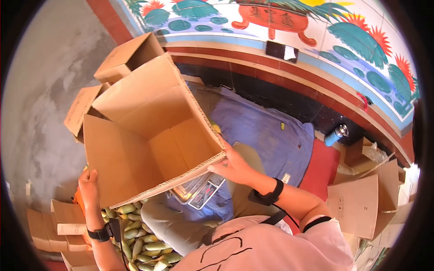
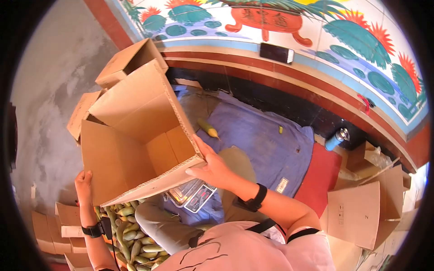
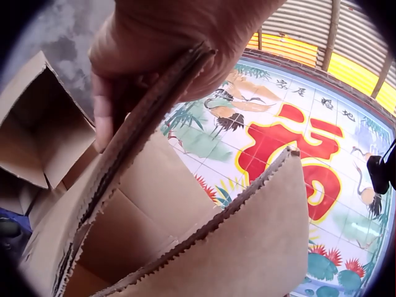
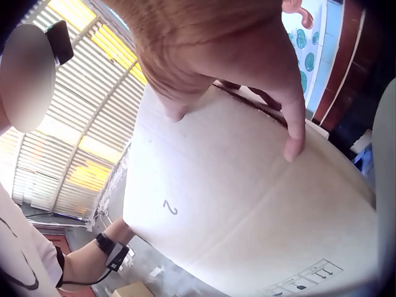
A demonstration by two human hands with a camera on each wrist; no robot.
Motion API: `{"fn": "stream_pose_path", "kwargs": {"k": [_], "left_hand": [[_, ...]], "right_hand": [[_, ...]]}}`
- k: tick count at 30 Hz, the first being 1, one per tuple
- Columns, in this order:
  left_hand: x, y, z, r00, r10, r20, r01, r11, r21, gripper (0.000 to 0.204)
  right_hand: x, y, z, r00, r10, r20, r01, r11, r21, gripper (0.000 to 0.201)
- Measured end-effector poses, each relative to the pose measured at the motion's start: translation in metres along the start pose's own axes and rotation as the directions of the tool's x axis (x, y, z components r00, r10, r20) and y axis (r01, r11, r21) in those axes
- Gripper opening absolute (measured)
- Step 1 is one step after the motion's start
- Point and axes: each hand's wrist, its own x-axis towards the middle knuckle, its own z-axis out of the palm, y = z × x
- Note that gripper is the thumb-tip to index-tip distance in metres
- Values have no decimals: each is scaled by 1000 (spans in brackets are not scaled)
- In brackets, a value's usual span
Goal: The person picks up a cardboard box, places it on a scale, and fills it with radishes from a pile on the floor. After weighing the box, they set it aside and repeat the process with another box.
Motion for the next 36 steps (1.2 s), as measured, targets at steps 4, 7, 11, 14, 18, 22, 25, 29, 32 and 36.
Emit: {"fn": "stream_pose_path", "kwargs": {"k": [4,7,11,14,18,22,25,29,32,36], "left_hand": [[-2,-3,-4,1000,-29,-10,28,999,-42,17],[-7,6,-3,1000,-25,-13,25,1000,-18,17],[1,-39,-10,999,3,40,-7,995,100,20],[-4,-61,6,1000,13,3,-13,993,118,21],[-7,-58,-1,986,-95,137,43,940,339,21],[11,-118,-17,949,-195,248,185,981,64,27],[9,-124,-11,946,-190,261,189,981,29,28],[7,-130,-5,946,-188,266,199,980,-15,30],[6,-133,-2,947,-190,260,210,977,-50,31],[4,-137,1,948,-199,247,226,970,-86,33]], "right_hand": [[11,4,0,999,1,52,0,1000,-14,83],[14,3,4,997,-58,49,60,998,-34,82],[26,24,8,988,-155,-5,153,979,-132,79],[29,32,2,993,-115,-30,109,983,-149,76],[2,17,-26,1000,18,4,-17,977,-213,66],[-52,10,-111,880,-409,-242,32,559,-828,54],[-130,-12,-216,691,-595,-410,-370,197,-908,48],[-286,-43,-306,388,-686,-615,-920,-250,-301,69],[-372,-55,-309,-119,-451,-885,-968,-147,205,55],[-412,-42,-302,-98,-173,-980,-959,-247,140,32]]}}
